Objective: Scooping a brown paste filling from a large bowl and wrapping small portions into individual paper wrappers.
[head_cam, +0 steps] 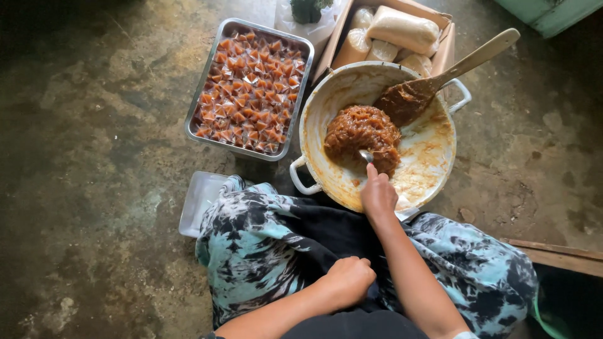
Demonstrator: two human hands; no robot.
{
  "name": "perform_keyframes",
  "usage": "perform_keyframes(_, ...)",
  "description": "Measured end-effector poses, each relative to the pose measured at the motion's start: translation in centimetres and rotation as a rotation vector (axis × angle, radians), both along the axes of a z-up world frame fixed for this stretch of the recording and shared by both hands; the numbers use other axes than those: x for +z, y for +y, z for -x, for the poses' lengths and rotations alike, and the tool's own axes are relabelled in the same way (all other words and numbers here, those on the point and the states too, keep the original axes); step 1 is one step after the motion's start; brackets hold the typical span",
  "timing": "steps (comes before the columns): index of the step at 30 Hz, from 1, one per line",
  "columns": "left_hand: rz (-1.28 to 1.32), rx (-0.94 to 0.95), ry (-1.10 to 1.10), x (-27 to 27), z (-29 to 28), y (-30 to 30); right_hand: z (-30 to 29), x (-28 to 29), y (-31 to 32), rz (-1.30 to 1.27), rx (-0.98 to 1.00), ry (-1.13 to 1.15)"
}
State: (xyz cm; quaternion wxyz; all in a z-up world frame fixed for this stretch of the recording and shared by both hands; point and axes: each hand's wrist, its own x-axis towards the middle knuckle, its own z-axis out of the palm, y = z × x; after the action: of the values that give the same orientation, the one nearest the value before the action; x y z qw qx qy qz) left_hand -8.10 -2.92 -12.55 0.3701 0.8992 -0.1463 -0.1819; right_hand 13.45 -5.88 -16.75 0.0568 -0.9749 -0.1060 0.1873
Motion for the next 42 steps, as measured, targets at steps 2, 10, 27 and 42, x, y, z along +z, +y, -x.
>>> perform_keyframes(2,-0.003,-0.015,0.029,0.2,-0.1,0.1,-0.2,1.0,0.7,0.03,-0.022,0.092)
perform_keyframes(10,-0.054,-0.07,0.084,2.4,-0.4,0.7,0.5,3.9,0.6,0.088,0.04,0.237)
perform_keyframes(27,-0.058,-0.064,0.07,1.2,-0.5,0.2,-0.2,4.2,-0.6,-0.018,-0.087,0.232)
perform_keyframes(42,-0.064,-0.076,0.109,1.5,-0.9,0.3,-0.8,4.6,-1.6,-0.023,-0.031,0.249)
